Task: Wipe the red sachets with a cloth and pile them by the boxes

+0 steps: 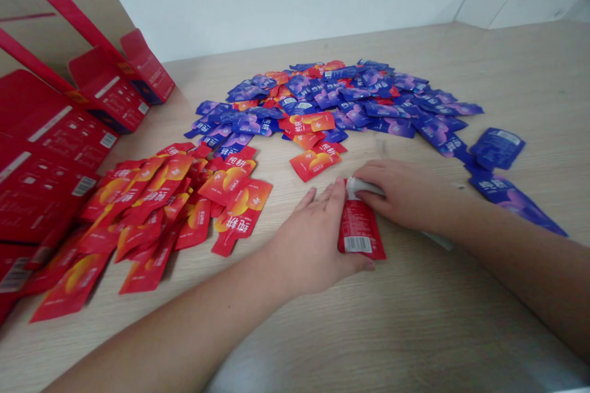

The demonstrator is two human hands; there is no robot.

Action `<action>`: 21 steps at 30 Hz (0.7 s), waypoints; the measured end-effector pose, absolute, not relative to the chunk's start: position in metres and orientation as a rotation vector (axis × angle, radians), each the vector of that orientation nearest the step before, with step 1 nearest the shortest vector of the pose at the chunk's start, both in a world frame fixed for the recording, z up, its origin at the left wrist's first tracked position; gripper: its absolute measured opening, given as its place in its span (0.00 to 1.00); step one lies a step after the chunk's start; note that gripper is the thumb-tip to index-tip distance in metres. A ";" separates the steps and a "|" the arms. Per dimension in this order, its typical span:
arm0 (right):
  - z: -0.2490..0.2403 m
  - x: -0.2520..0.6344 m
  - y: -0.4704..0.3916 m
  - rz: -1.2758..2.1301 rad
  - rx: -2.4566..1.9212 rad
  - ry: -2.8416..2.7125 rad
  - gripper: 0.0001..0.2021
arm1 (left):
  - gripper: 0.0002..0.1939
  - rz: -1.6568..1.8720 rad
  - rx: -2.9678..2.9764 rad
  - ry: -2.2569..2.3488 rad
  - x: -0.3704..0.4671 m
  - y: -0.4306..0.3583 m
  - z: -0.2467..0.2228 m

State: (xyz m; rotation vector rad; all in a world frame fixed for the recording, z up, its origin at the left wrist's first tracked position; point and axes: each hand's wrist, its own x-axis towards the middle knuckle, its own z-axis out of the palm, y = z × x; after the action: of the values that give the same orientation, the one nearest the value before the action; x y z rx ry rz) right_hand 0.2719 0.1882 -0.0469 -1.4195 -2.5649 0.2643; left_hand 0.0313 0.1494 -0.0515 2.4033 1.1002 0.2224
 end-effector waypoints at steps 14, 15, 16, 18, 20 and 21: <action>-0.060 0.281 0.204 0.206 -1.662 -2.275 0.14 | 0.31 -0.293 2.735 1.263 0.047 0.095 -0.030; -0.061 0.281 0.204 0.213 -1.655 -2.274 0.14 | 0.32 -0.331 2.704 1.308 0.045 0.093 -0.025; -0.062 0.282 0.205 0.220 -1.649 -2.273 0.14 | 0.33 -0.339 2.676 1.340 0.042 0.093 -0.019; -0.065 0.283 0.205 0.232 -1.647 -2.270 0.14 | 0.35 -0.311 2.619 1.413 0.035 0.094 -0.007; -0.067 0.284 0.206 0.238 -1.647 -2.268 0.14 | 0.31 -0.252 2.518 1.542 0.023 0.098 0.006; -0.067 0.285 0.206 0.238 -1.640 -2.269 0.14 | 0.26 -0.185 2.449 1.623 0.015 0.102 0.012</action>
State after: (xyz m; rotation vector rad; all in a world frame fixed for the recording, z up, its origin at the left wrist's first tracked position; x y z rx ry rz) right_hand 0.2846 0.2058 -0.0674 -1.6402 -2.2687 0.2377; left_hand 0.0149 0.1017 0.0123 2.4495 1.6226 -0.1855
